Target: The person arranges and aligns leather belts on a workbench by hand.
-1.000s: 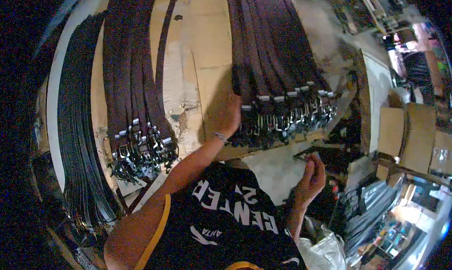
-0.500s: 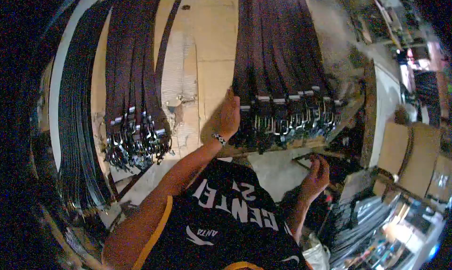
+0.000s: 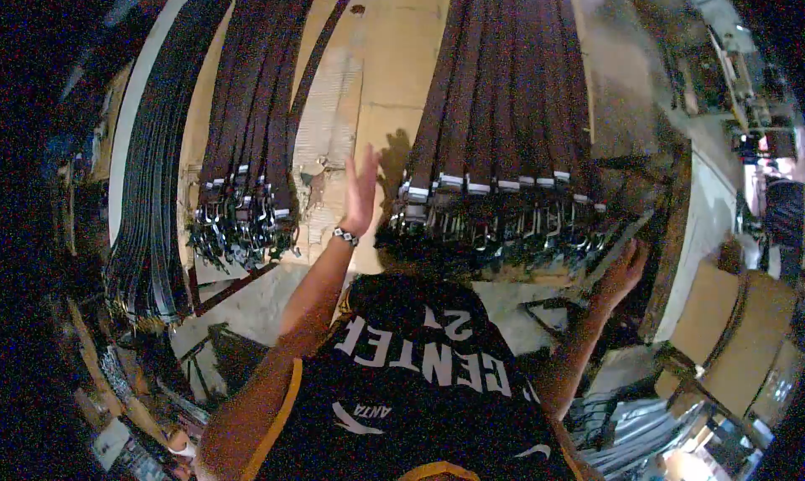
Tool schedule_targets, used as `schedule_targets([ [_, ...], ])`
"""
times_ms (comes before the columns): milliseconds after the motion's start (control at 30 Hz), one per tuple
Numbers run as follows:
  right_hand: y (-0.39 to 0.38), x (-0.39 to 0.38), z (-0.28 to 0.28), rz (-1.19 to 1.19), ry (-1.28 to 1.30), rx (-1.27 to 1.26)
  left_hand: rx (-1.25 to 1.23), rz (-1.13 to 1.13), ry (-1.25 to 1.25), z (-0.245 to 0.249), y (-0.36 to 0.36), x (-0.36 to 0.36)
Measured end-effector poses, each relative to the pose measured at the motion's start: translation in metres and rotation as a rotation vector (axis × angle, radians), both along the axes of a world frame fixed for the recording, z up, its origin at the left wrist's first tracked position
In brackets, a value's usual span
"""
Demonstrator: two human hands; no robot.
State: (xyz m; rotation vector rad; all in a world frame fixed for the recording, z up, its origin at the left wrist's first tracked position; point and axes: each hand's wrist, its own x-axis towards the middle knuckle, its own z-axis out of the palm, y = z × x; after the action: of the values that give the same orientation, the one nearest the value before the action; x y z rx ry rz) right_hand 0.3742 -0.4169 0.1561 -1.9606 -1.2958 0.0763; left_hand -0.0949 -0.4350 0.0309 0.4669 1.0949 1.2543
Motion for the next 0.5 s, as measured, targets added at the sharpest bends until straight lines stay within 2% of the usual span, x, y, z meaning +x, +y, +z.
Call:
schedule_targets([
  [33, 0.009, 0.0, 0.003, 0.012, 0.213, -0.073, 0.041, -0.022, 0.025, -0.013, -0.005, 0.008],
  [67, 0.022, 0.013, -0.008, 0.05, 0.287, -0.163, 0.079, -0.042, 0.053, -0.026, -0.011, 0.014],
  [133, 0.048, 0.033, -0.03, 0.128, 0.439, -0.345, 0.027, -0.078, 0.191, 0.013, -0.007, 0.047],
  [200, 0.044, -0.003, -0.03, 0.141, 0.641, -0.393, -0.014, -0.124, 0.079, -0.025, -0.008, 0.027],
  [233, 0.042, -0.021, -0.026, 0.146, 0.748, -0.407, -0.064, -0.12, 0.042, -0.022, -0.007, 0.015],
  [267, 0.046, -0.017, -0.028, 0.211, 0.71, -0.416, -0.109, -0.114, 0.002, -0.017, -0.005, 0.004],
  [300, 0.049, -0.013, -0.029, 0.271, 0.668, -0.427, -0.07, -0.096, 0.137, -0.012, -0.007, -0.006],
  [333, 0.048, -0.007, -0.03, 0.321, 0.627, -0.435, -0.015, 0.027, 0.183, -0.003, -0.01, -0.008],
  [367, 0.045, 0.0, -0.03, 0.305, 0.673, -0.431, -0.008, 0.073, 0.183, -0.004, -0.01, -0.004],
  [400, 0.046, 0.011, -0.038, 0.255, 0.597, -0.402, -0.001, 0.119, 0.179, -0.008, -0.009, 0.002],
  [467, 0.051, 0.034, -0.066, 0.167, 0.442, -0.356, -0.01, 0.07, 0.127, -0.004, -0.012, 0.017],
  [500, 0.048, 0.029, -0.067, 0.203, 0.449, -0.317, -0.015, 0.053, 0.105, -0.002, -0.014, 0.023],
])
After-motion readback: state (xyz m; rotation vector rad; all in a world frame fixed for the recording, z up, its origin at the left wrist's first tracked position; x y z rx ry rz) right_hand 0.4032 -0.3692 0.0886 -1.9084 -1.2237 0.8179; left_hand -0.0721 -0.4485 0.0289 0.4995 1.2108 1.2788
